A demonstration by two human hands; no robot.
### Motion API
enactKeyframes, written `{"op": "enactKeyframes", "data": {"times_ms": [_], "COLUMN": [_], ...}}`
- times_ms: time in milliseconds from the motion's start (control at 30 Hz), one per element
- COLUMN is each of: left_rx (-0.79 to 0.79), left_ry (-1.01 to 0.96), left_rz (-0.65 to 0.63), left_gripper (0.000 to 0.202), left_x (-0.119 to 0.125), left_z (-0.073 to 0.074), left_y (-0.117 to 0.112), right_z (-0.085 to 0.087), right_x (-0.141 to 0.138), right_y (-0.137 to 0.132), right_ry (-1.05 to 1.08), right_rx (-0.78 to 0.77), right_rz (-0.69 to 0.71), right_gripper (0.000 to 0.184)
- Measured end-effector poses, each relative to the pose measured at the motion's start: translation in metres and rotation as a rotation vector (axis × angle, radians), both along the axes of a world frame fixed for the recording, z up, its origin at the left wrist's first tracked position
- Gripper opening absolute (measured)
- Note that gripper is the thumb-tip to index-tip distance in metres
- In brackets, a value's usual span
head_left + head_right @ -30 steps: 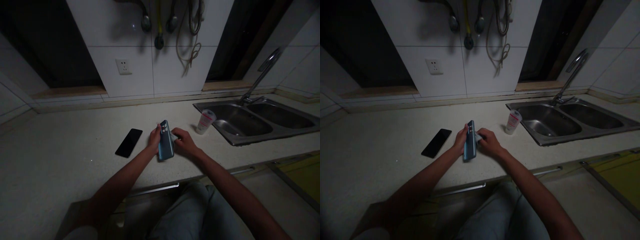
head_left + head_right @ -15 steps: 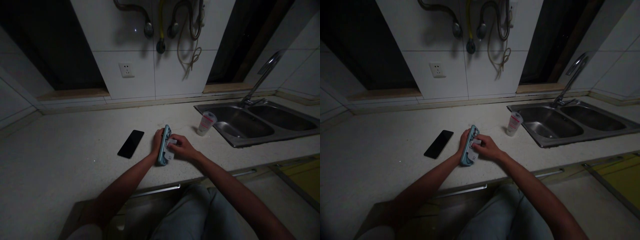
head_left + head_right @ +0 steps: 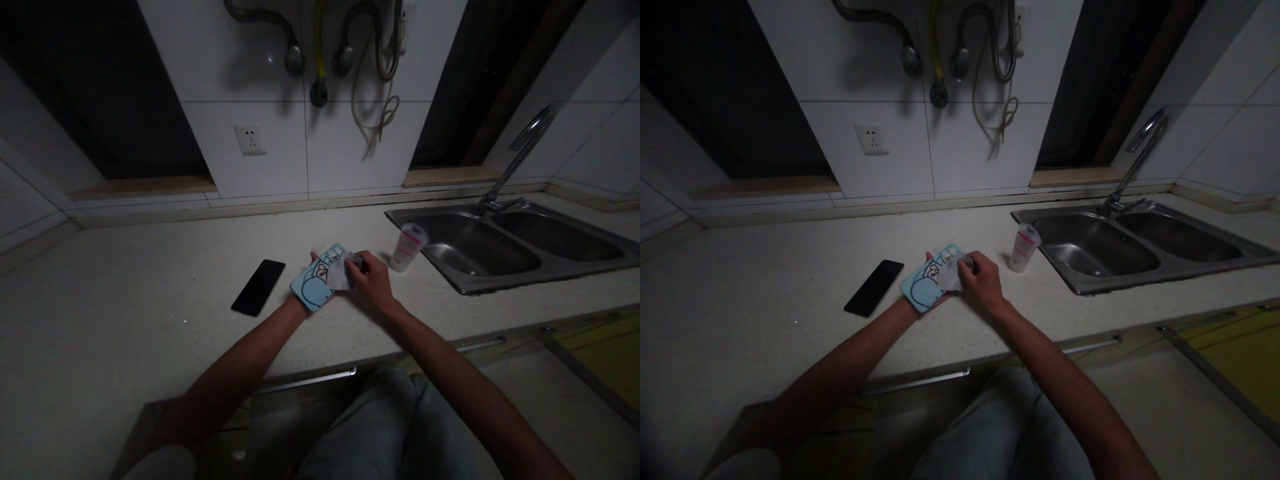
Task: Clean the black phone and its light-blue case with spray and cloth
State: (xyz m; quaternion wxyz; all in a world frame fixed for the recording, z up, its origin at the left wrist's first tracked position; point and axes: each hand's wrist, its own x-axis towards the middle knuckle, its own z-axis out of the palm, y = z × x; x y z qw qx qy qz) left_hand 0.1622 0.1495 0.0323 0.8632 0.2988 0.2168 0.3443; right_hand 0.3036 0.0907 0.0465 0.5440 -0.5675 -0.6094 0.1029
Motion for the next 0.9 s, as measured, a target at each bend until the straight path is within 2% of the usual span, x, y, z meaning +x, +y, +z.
{"op": "enactKeyframes", "data": {"times_ms": [100, 167, 300, 333, 433, 567, 633, 700, 833, 900], "left_rx": [-0.101, -0.147, -0.152, -0.130, -0.037, 0.020, 0.018, 0.000, -0.132, -0.149], "left_ry": [-0.064, -0.092, -0.014, 0.005, 0.012, -0.006, 0.001, 0.013, -0.003, -0.056], "left_rz": [-0.085, -0.160, -0.189, -0.175, -0.135, -0.130, -0.129, -0.085, -0.004, 0.023], "left_gripper": [0.075, 0.075, 0.039, 0.039, 0.052, 0.053, 0.054, 0.050, 0.021, 0.031], "left_x": [-0.013, -0.017, -0.016, -0.015, -0.011, -0.005, -0.002, 0.000, 0.000, -0.002], "left_z": [0.013, 0.020, 0.025, 0.025, 0.023, 0.021, 0.018, 0.014, 0.012, 0.015], "left_y": [-0.008, -0.010, -0.011, -0.012, -0.019, -0.031, -0.033, -0.034, -0.029, -0.028], "right_z": [0.001, 0.002, 0.002, 0.003, 0.004, 0.004, 0.004, 0.002, -0.001, -0.002], "right_x": [0.006, 0.010, 0.017, 0.018, 0.022, 0.023, 0.020, 0.014, 0.003, 0.000], "right_y": [0.002, 0.003, 0.005, 0.006, 0.006, 0.005, 0.004, 0.002, -0.003, -0.005], "right_ry": [0.068, 0.104, 0.170, 0.166, 0.041, -0.195, -0.289, -0.400, -0.576, -0.601], "right_rx": [0.013, 0.023, 0.055, 0.073, 0.165, 0.221, 0.204, 0.200, 0.226, 0.228], "right_rz": [-0.093, -0.130, -0.152, -0.159, -0.180, -0.150, -0.115, -0.023, 0.266, 0.353], "right_gripper": [0.019, 0.019, 0.023, 0.023, 0.021, 0.029, 0.033, 0.034, 0.045, 0.050]}}
